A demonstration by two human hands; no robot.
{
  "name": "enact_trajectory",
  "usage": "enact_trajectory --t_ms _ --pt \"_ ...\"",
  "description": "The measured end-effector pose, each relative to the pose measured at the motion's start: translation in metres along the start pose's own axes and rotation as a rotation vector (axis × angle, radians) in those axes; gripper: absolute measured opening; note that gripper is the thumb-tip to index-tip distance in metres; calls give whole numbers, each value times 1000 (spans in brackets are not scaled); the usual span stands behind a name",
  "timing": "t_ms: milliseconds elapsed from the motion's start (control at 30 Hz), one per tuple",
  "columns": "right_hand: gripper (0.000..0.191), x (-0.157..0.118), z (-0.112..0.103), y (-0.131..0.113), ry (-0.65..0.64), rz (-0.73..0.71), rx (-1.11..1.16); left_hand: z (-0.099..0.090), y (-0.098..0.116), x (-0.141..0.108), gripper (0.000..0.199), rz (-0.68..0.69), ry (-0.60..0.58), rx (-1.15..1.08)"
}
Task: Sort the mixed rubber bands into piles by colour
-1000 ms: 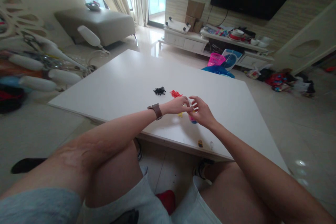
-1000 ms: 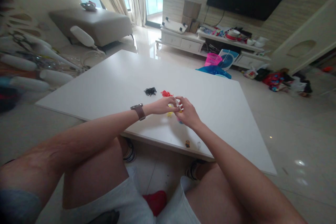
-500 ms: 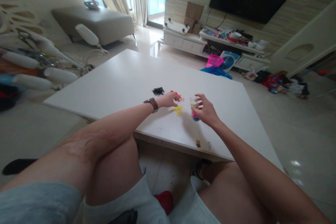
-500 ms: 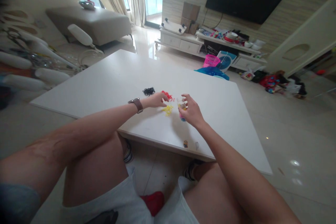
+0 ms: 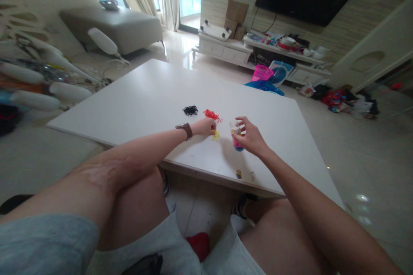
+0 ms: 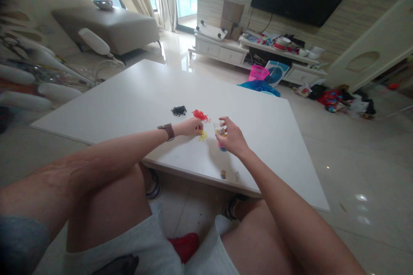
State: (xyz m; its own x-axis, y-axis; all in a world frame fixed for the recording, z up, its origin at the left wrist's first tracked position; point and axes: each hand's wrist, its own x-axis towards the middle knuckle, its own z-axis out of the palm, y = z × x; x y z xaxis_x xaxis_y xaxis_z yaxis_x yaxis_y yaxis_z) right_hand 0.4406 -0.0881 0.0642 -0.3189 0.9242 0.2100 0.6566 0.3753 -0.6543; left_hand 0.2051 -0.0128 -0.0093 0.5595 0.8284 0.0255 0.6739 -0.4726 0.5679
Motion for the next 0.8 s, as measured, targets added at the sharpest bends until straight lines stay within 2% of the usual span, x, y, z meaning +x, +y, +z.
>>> enact_trajectory --t_ms 167,367,600,800 --pt "51 0 0 7 -59 46 -29 -9 1 -2 5 1 49 -10" --pt "28 2 2 10 -115 47 -167 -24 10 -6 10 74 9 -200" --pt "26 3 7 4 -175 6 -186 -25 31 -14 14 76 -53 -482" --pt "24 4 13 -1 -170 -12 -160 -26 33 -14 12 89 -15 -449"
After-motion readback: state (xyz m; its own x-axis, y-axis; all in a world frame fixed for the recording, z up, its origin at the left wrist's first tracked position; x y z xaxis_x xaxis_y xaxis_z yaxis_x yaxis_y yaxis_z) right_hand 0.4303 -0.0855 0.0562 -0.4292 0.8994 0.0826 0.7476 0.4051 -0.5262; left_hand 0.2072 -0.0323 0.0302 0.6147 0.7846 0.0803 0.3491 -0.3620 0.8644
